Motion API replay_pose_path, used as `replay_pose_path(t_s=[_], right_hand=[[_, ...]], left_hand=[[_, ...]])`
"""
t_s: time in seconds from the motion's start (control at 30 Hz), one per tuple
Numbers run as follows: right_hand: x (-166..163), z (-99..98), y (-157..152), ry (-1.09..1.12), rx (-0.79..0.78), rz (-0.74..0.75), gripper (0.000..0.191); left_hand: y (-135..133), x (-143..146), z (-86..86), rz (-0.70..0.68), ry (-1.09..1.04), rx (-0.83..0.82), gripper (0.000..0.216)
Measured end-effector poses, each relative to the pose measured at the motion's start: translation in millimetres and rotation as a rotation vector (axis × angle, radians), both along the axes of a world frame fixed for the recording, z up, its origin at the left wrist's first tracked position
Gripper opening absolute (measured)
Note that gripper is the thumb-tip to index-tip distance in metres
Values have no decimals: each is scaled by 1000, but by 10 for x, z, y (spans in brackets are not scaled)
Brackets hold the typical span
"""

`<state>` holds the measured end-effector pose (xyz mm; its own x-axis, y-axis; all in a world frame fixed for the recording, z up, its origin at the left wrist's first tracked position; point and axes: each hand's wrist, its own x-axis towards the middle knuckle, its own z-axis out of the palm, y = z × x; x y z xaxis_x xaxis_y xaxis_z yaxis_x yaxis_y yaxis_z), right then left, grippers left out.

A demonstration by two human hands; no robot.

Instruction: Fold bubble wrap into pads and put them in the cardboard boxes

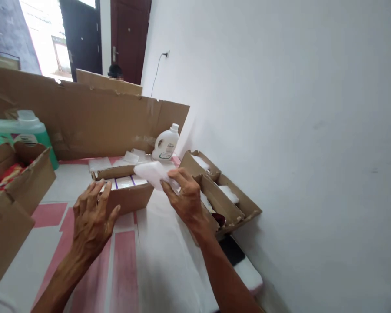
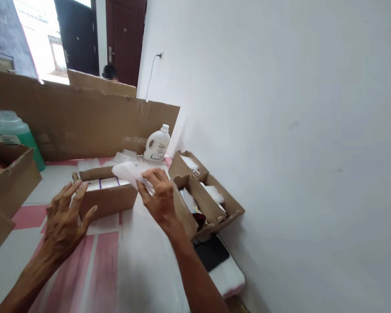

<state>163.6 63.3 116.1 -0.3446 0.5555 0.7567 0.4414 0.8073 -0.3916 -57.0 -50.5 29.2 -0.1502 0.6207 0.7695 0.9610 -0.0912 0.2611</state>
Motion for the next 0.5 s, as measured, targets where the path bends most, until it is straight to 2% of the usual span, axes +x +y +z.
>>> replay_pose_path(t_s=[0.07,0.13,0.27,0.37,0.5], right_hand=[[-329,32,236,-119,121,18,13],[-637,-39,439,-300,168,100,17],[-1001,-316,706,-629,86,343,9],[-1027,-462,811,-745,-32,485,10],[-926,-413,863,-761,-205,618,10]], left_hand=[[120,-88,-95,17,49,-34,54],[164,-150,-227,-25,71,-38,43],[118,-206,-380,-90,46,36,28],[84,-220,-320,-95,34,59,26],[94,-240,-99,-129,2,45,19]])
